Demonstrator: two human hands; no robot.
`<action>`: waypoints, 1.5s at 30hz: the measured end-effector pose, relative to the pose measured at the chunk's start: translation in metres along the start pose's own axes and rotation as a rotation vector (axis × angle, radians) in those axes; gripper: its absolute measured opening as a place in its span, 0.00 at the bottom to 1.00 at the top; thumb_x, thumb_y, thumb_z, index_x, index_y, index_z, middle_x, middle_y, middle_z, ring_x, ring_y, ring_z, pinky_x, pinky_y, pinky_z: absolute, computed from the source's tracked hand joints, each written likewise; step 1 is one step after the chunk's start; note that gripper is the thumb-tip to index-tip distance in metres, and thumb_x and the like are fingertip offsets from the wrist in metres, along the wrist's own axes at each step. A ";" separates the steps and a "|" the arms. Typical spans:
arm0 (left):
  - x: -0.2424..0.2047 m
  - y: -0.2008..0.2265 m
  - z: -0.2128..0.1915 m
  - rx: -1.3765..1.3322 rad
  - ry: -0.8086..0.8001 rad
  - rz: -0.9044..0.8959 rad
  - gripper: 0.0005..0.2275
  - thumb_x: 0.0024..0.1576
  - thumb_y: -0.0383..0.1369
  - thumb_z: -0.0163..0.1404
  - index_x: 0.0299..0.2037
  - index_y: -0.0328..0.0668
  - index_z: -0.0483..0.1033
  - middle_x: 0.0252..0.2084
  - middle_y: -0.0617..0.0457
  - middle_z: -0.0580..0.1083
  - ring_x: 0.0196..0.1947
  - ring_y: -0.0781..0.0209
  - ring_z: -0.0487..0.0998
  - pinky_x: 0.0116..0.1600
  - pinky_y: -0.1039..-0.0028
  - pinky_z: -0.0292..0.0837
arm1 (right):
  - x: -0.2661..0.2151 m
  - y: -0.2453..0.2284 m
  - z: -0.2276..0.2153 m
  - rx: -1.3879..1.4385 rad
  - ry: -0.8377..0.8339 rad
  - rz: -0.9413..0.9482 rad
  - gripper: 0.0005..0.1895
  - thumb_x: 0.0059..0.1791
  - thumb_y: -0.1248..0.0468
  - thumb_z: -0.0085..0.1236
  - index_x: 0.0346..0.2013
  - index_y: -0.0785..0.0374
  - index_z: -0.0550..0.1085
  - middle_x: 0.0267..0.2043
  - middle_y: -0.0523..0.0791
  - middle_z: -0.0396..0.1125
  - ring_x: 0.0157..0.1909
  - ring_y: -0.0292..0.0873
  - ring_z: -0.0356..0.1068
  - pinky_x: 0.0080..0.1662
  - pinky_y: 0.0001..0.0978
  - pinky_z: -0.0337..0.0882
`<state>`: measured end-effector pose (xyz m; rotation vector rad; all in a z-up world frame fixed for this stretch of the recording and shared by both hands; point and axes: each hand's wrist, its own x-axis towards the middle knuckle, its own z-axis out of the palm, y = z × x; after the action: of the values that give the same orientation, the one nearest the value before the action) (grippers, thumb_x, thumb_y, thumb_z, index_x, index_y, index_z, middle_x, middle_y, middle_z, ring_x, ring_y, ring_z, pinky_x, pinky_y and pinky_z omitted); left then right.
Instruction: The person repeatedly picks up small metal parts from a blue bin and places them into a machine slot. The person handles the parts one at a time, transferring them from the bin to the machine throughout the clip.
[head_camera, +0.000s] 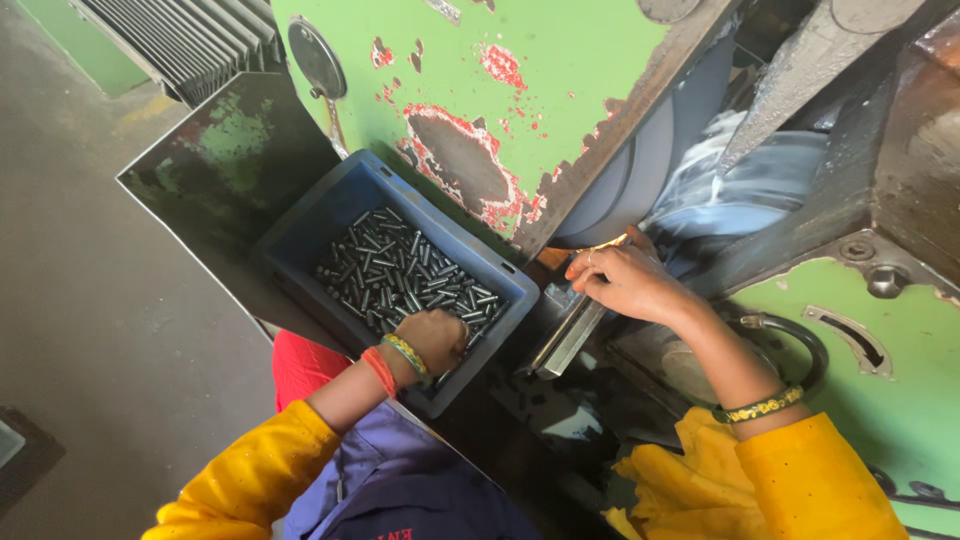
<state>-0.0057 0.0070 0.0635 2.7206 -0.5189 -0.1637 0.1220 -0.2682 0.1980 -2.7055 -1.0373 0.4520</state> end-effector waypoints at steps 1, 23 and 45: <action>0.004 0.006 -0.010 -0.016 0.088 -0.040 0.07 0.57 0.34 0.55 0.30 0.41 0.80 0.33 0.44 0.78 0.35 0.43 0.80 0.40 0.57 0.77 | 0.001 0.000 -0.001 -0.009 0.001 -0.001 0.12 0.49 0.62 0.49 0.43 0.55 0.79 0.38 0.38 0.80 0.48 0.35 0.77 0.67 0.44 0.47; 0.076 0.089 -0.006 -1.429 0.425 0.207 0.11 0.66 0.23 0.46 0.57 0.30 0.65 0.51 0.48 0.73 0.54 0.65 0.76 0.60 0.75 0.72 | -0.004 0.000 -0.008 0.059 -0.090 -0.015 0.17 0.50 0.51 0.50 0.49 0.54 0.77 0.48 0.44 0.75 0.57 0.48 0.70 0.69 0.63 0.34; -0.003 -0.031 0.030 0.256 -0.384 -0.055 0.11 0.54 0.31 0.53 0.47 0.46 0.80 0.53 0.41 0.75 0.50 0.44 0.80 0.45 0.55 0.79 | 0.002 0.021 0.010 -0.029 -0.007 -0.131 0.17 0.48 0.57 0.55 0.50 0.55 0.78 0.46 0.36 0.79 0.54 0.35 0.74 0.68 0.42 0.50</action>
<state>-0.0033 0.0252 0.0245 2.9659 -0.6049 -0.6883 0.1327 -0.2817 0.1825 -2.6422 -1.2228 0.4260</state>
